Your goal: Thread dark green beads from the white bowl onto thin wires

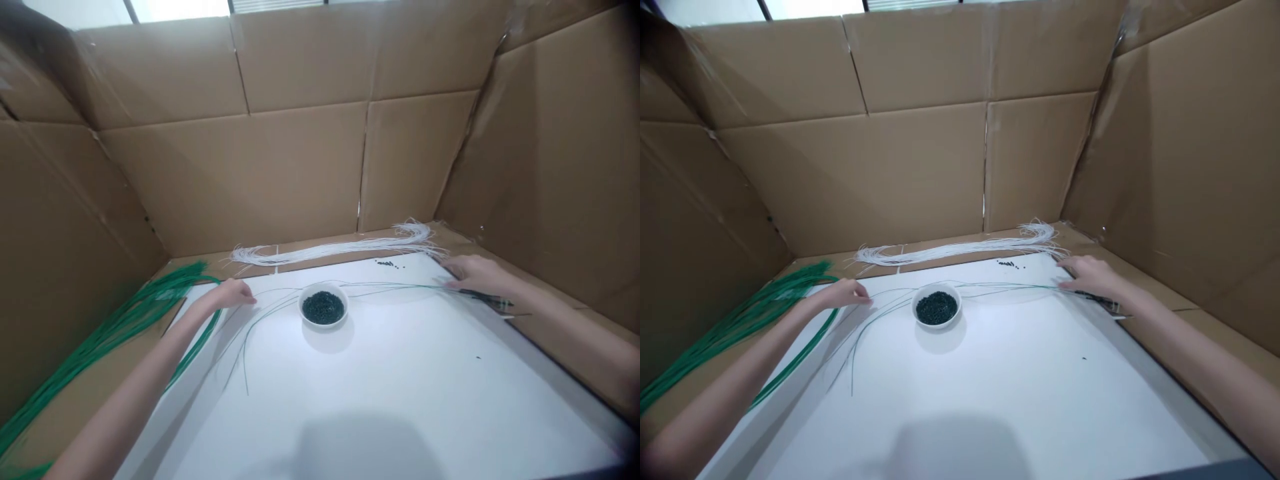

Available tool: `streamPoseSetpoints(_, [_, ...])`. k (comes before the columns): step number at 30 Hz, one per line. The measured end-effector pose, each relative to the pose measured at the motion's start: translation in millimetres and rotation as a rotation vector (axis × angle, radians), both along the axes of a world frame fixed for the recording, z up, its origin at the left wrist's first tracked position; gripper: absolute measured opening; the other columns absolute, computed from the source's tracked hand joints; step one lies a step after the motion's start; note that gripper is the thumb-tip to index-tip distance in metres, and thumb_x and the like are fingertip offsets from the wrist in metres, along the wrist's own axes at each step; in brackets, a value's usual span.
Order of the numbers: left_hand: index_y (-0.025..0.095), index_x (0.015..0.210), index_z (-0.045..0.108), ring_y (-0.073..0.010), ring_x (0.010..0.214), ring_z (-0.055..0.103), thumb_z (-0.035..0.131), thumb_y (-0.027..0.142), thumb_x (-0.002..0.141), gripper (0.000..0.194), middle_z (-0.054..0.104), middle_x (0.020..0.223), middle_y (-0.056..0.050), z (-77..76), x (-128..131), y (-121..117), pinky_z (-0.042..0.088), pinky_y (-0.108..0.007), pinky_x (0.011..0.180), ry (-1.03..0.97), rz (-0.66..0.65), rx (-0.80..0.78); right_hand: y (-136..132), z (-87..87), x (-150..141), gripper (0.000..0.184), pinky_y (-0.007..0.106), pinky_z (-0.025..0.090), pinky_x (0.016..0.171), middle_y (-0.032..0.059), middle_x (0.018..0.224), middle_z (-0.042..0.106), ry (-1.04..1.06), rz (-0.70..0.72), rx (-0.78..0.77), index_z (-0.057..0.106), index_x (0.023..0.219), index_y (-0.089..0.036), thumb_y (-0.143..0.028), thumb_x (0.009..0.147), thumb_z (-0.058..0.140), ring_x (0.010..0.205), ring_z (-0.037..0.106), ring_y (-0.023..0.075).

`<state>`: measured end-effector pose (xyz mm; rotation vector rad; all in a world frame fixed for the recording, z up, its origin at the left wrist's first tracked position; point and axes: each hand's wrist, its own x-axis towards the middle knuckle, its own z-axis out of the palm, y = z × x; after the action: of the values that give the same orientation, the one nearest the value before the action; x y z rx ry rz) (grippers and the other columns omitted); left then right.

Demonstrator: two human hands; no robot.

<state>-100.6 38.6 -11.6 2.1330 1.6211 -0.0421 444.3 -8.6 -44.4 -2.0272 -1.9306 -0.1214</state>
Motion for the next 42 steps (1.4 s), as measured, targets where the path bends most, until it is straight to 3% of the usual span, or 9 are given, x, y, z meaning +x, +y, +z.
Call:
streamPoseSetpoints(3, [0.018,0.114,0.055,-0.0296,0.111,0.045,0.063,0.047,0.056,0.066,0.052,0.123,-0.011,1.4,33,1,0.034,-0.033,0.09,-0.098,-0.095,0.084,9,-0.5,-53,0.051,0.036,0.039,0.09,0.0122,0.117,0.057,-0.024,0.333,-0.195,0.059,0.11,-0.017,-0.036,0.063,0.065,0.108,0.052,0.0278])
streamPoseSetpoints(5, [0.019,0.124,0.046,-0.0275,0.119,0.039,0.065,0.04,0.056,0.073,0.044,0.132,-0.009,-1.8,57,6,0.03,-0.032,0.096,-0.174,-0.171,0.084,11,-3.8,-90,0.048,0.037,0.038,0.091,0.0148,0.121,0.054,-0.024,0.487,-0.229,0.053,0.117,-0.013,-0.037,0.076,0.052,0.109,0.05,0.0273])
streamPoseSetpoints(8, [0.019,0.12,0.05,-0.0233,0.112,0.047,0.06,0.038,0.063,0.061,0.048,0.128,-0.008,-8.5,83,16,0.036,-0.029,0.092,-0.289,-0.254,0.041,13,-10.5,-133,0.046,0.034,0.036,0.093,0.0133,0.117,0.057,-0.029,0.538,-0.224,0.053,0.117,-0.013,-0.035,0.077,0.051,0.108,0.051,0.0259])
streamPoseSetpoints(12, [0.013,0.094,0.066,-0.0206,0.085,0.06,0.063,0.042,0.061,0.044,0.066,0.097,-0.01,-15.5,96,29,0.044,-0.028,0.077,-0.387,-0.287,-0.057,21,-19.1,-157,0.032,0.032,0.038,0.085,0.0133,0.104,0.063,-0.013,0.486,-0.228,0.06,0.106,-0.015,-0.029,0.083,0.043,0.097,0.057,0.0247])
streamPoseSetpoints(16, [0.01,0.088,0.067,-0.0157,0.07,0.059,0.055,0.043,0.069,0.039,0.067,0.081,-0.009,-21.6,98,36,0.046,-0.025,0.066,-0.473,-0.272,-0.121,36,-26.7,-157,0.029,0.026,0.04,0.078,0.0104,0.091,0.068,0.05,0.416,-0.263,0.067,0.087,-0.017,-0.027,0.084,0.041,0.09,0.06,0.0212])
streamPoseSetpoints(24, [0.01,0.086,0.067,-0.012,0.058,0.054,0.052,0.043,0.07,0.04,0.064,0.067,-0.007,-32.0,105,47,0.046,-0.024,0.058,-0.485,-0.238,-0.178,71,-35.7,-148,0.027,0.023,0.042,0.065,0.0084,0.078,0.068,0.185,0.288,-0.364,0.068,0.083,-0.013,-0.032,0.075,0.05,0.076,0.061,0.018])
streamPoseSetpoints(30, [0.012,0.081,0.07,-0.0162,0.064,0.056,0.054,0.039,0.066,0.035,0.067,0.071,-0.007,-41.2,99,61,0.044,-0.025,0.062,-0.315,-0.225,-0.045,70,-26.0,-146,0.024,0.022,0.042,0.066,0.005,0.075,0.067,0.215,0.378,-0.459,0.068,0.076,-0.015,-0.034,0.064,0.061,0.076,0.06,0.018])
streamPoseSetpoints(37, [0.014,0.085,0.069,-0.0241,0.087,0.058,0.048,0.043,0.072,0.038,0.067,0.092,-0.009,-21.6,113,77,0.041,-0.03,0.079,-0.174,-0.266,0.108,58,-27.9,-122,0.077,0.029,0.043,0.076,0.01,0.108,0.055,0.153,0.508,-0.54,0.056,0.106,-0.018,-0.042,0.036,0.077,0.097,0.052,0.0272])
streamPoseSetpoints(42, [0.022,0.122,0.048,-0.0224,0.11,0.049,0.057,0.058,0.063,0.07,0.051,0.126,-0.004,-4.8,162,53,0.038,-0.026,0.089,-0.207,-0.465,0.042,54,-35.2,-115,0.023,0.024,0.044,0.069,0.0026,0.077,0.062,0.152,0.566,-0.635,0.063,0.08,-0.019,-0.035,0.064,0.061,0.076,0.058,0.0181])
